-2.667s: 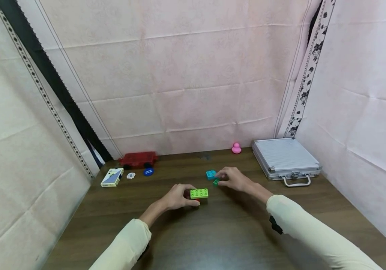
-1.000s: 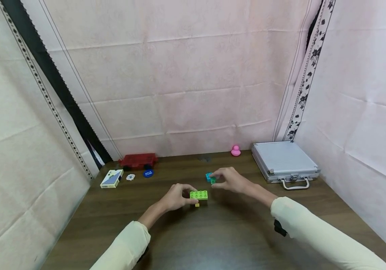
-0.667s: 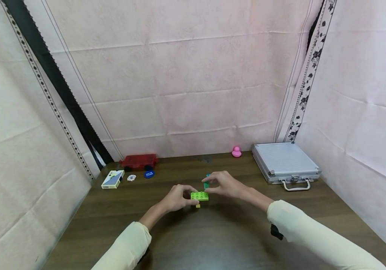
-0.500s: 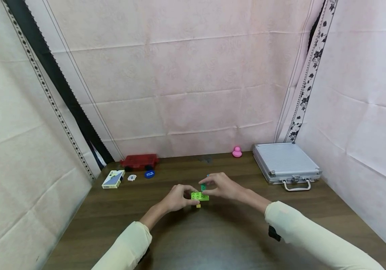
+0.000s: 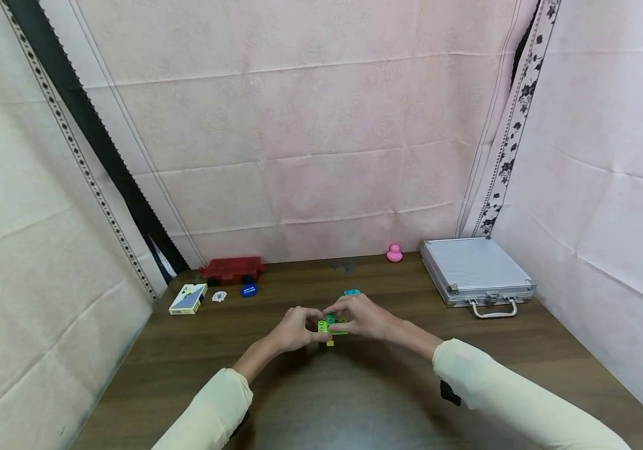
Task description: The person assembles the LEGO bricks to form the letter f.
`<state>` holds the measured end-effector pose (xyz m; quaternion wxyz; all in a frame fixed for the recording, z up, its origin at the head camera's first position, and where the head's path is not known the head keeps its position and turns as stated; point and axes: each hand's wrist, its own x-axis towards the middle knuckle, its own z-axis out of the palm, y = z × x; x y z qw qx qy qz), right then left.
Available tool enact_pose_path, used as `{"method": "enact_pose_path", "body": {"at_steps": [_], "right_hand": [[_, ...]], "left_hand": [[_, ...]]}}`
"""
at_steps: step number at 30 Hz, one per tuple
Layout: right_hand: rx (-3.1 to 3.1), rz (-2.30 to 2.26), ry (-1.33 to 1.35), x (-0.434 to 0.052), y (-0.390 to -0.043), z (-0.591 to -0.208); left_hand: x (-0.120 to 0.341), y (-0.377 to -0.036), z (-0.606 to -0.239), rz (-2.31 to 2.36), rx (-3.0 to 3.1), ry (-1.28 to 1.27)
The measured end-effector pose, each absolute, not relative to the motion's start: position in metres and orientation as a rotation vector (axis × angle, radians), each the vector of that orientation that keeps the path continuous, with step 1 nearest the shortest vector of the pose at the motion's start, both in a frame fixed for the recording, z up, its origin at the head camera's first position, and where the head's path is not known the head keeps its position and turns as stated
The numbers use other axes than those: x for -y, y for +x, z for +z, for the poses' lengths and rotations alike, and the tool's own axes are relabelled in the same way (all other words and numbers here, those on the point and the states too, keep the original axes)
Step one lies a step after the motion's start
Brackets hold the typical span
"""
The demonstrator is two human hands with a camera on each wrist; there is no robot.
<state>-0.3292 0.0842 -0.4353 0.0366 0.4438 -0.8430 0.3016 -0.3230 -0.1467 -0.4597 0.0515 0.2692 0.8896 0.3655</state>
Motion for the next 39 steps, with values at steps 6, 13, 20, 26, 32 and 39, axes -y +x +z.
{"method": "enact_pose_path", "body": {"at_steps": [6,13,20,26,32,39], "right_hand": [[2.61,0.938,1.36,-0.0807,-0.3283,-0.4341],[2.599,0.916,1.357,-0.079,-0.3284,-0.4312],[2.625,0.875,1.331,-0.0768,-0.3297,-0.4319],[2.65,0.881,1.31,-0.077,-0.3302,-0.4336],[2.637,0.89,1.316,-0.0771,-0.3303,-0.4343],[2.631,0.884,1.314,-0.0777,-0.3293,-0.4356]], "left_hand": [[0.1481,-0.323,-0.4601,1.127,-2.698,0.803],[0.1489,-0.324,-0.4567,1.127,-2.699,0.81],[0.1495,-0.3239,-0.4564,1.113,-2.711,0.794],[0.1498,-0.3239,-0.4571,1.114,-2.708,0.793],[0.1494,-0.3247,-0.457,1.114,-2.704,0.783],[0.148,-0.3238,-0.4583,1.105,-2.701,0.803]]}}
